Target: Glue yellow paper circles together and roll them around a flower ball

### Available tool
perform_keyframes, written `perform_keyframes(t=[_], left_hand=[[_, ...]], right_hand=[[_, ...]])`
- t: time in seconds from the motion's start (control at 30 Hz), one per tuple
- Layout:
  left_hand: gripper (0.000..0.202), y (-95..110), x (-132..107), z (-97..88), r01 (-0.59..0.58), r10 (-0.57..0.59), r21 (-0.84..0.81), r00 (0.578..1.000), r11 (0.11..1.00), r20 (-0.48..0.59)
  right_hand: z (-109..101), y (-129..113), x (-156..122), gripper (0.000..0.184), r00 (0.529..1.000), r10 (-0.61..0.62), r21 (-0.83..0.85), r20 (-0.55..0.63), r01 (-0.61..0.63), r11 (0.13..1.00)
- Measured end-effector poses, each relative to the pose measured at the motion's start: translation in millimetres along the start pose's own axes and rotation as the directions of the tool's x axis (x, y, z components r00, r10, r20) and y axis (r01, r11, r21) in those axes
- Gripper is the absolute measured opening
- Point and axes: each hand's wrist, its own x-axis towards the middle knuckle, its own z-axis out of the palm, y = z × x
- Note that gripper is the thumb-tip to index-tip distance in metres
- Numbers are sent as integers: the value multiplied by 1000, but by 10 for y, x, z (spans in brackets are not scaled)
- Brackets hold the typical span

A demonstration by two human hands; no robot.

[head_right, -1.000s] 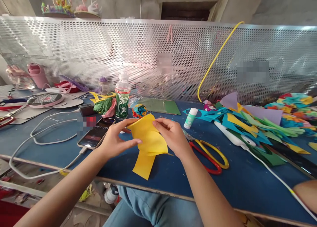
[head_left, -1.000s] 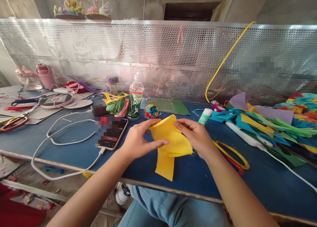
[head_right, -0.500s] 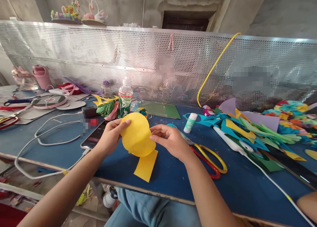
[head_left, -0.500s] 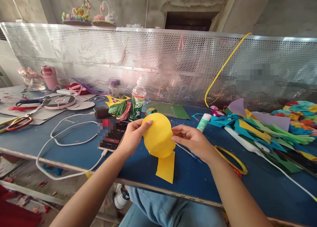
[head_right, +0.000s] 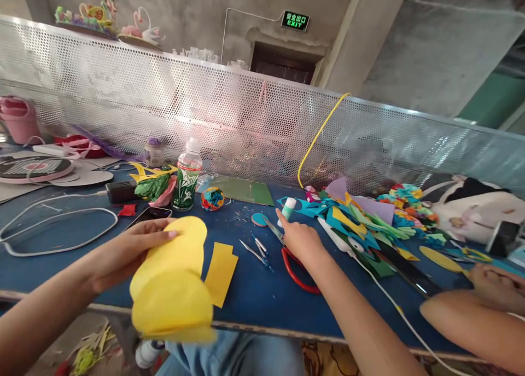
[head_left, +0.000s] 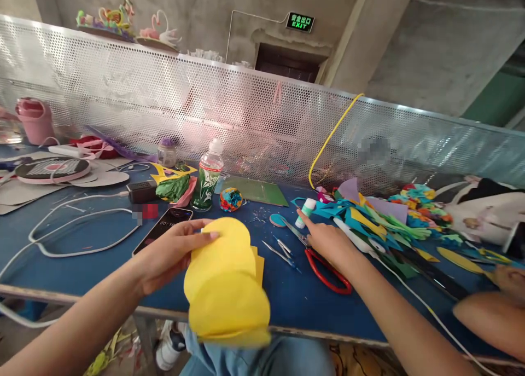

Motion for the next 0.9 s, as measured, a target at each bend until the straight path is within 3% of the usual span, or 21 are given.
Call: perform_keyframes(t=[0.07, 0.1, 0.2, 0.3, 0.4, 0.47, 0.57, 0.67, 0.73, 0.77, 0.83, 0.9], left_hand=[[42, -124, 107, -72, 0, 6, 253, 1000, 967, -24], [42, -198, 174, -110, -29, 59, 423, 997, 906, -57], [35, -419, 332, -196, -156, 323, 825, 946, 543, -33], [36, -547, 334, -211, -216, 491, 964, 864, 155, 115], [30, -545, 213, -188, -236, 475, 968, 845, -83, 247], [28, -504, 111, -183, -279, 376, 953, 876, -115, 302], [32, -448, -11, -193, -338, 253, 939, 905, -59, 342], [28, -432, -48, -200, -319, 235, 948, 920, -14, 313], [36, -439, -33, -200, -272, 255, 962, 932, 27, 257], [41, -444, -20, -200, -256, 267, 966, 934, 43, 236], [45, -455, 2, -201, -251, 281, 967, 932, 49, 228], [39, -470, 4, -201, -271, 281, 963, 925, 15, 256]], right_hand=[[112, 66, 78, 68, 999, -29, -127, -28, 26, 992], [163, 92, 123, 70, 998, -52, -168, -44, 44, 985], [299, 155, 260, 69, 991, -98, -245, -88, 74, 967], [423, 205, 354, 64, 985, -108, -262, -133, 70, 962], [489, 255, 381, 60, 975, -124, -261, -182, 73, 963], [463, 283, 374, 54, 966, -122, -253, -226, 62, 965], [302, 252, 348, 37, 938, -95, -167, -333, 40, 985], [44, 32, 298, 45, 833, 29, 14, -552, -26, 1000], [-139, -232, 238, 45, 755, 63, 219, -653, 108, 970], [-225, -389, 200, 41, 729, 82, 354, -679, 228, 907], [-368, -719, 121, 37, 768, 56, 580, -638, 432, 691], [-454, -1031, 57, 36, 813, -27, 687, -582, 509, 518]])
